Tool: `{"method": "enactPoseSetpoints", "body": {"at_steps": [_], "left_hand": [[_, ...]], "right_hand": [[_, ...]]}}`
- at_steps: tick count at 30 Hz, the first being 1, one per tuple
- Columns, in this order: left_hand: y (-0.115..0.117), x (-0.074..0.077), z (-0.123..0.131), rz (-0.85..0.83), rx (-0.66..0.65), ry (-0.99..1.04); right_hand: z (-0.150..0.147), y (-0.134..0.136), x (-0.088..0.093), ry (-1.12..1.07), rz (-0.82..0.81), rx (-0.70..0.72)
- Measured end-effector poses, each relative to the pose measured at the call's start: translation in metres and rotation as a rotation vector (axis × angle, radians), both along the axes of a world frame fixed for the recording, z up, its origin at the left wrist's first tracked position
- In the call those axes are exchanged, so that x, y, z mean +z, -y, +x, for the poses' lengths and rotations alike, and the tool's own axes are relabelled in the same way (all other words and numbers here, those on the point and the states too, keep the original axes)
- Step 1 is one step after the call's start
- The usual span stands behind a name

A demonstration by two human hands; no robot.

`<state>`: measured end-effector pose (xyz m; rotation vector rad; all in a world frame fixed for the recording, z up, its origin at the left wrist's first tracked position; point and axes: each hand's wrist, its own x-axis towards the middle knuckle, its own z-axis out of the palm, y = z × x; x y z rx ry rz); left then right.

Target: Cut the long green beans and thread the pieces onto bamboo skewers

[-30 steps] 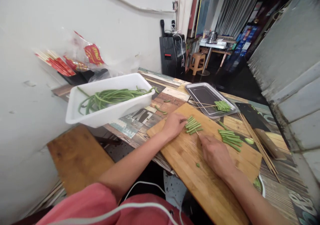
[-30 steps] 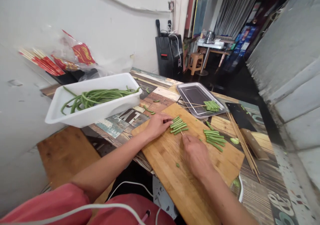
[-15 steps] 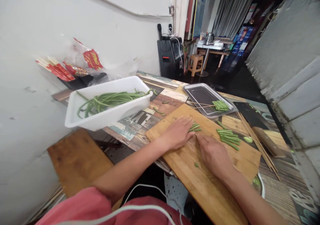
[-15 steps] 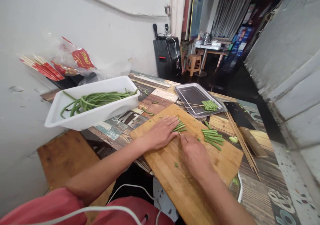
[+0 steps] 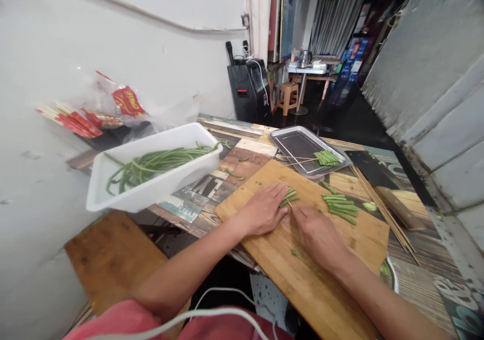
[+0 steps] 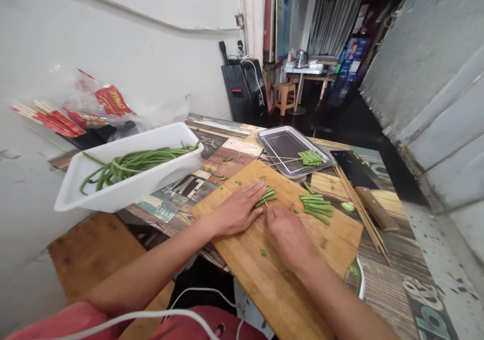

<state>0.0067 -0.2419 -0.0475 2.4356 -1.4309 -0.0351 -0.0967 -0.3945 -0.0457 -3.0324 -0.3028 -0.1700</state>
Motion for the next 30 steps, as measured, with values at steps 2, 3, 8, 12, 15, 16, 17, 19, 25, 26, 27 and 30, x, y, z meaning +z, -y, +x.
{"method": "enactPoseSetpoints", "body": {"at_steps": [2,3,8,12,15,16,17,19,25,26,27,30], "left_hand": [[0.0,0.001,0.0,0.006,-0.002,0.005],[0.0,0.001,0.001,0.0,-0.007,0.01],[0.002,-0.002,0.004,-0.029,-0.024,0.029],[0.0,-0.003,0.008,-0.107,-0.007,-0.023],[-0.008,-0.005,0.012,-0.35,0.144,-0.08],[-0.011,-0.006,0.012,-0.464,0.225,-0.092],[-0.014,-0.007,0.011,-0.58,0.31,-0.115],[-0.018,-0.008,0.004,-0.799,0.467,-0.265],[0.009,0.005,-0.049,-1.359,0.396,-1.282],[0.015,0.008,-0.056,-1.411,0.385,-1.375],[0.02,0.011,-0.061,-1.467,0.405,-1.447],[0.028,0.016,-0.066,-1.58,0.517,-1.601]], "right_hand": [[0.001,-0.002,0.002,-0.023,-0.011,-0.004],[0.002,-0.003,0.003,-0.036,-0.017,-0.004],[0.008,-0.007,0.008,-0.067,-0.068,-0.022],[0.011,-0.01,0.013,-0.057,-0.089,-0.063],[0.003,-0.011,0.015,-0.032,-0.105,-0.109],[-0.002,-0.011,0.015,-0.012,-0.112,-0.127],[-0.006,-0.012,0.013,0.023,-0.114,-0.146],[-0.015,-0.012,0.01,0.136,-0.093,-0.183],[-0.023,-0.031,0.001,0.497,0.068,-0.216],[-0.023,-0.036,0.001,0.532,0.091,-0.209],[-0.023,-0.041,0.001,0.565,0.117,-0.204],[-0.024,-0.05,0.002,0.628,0.227,-0.226]]}}
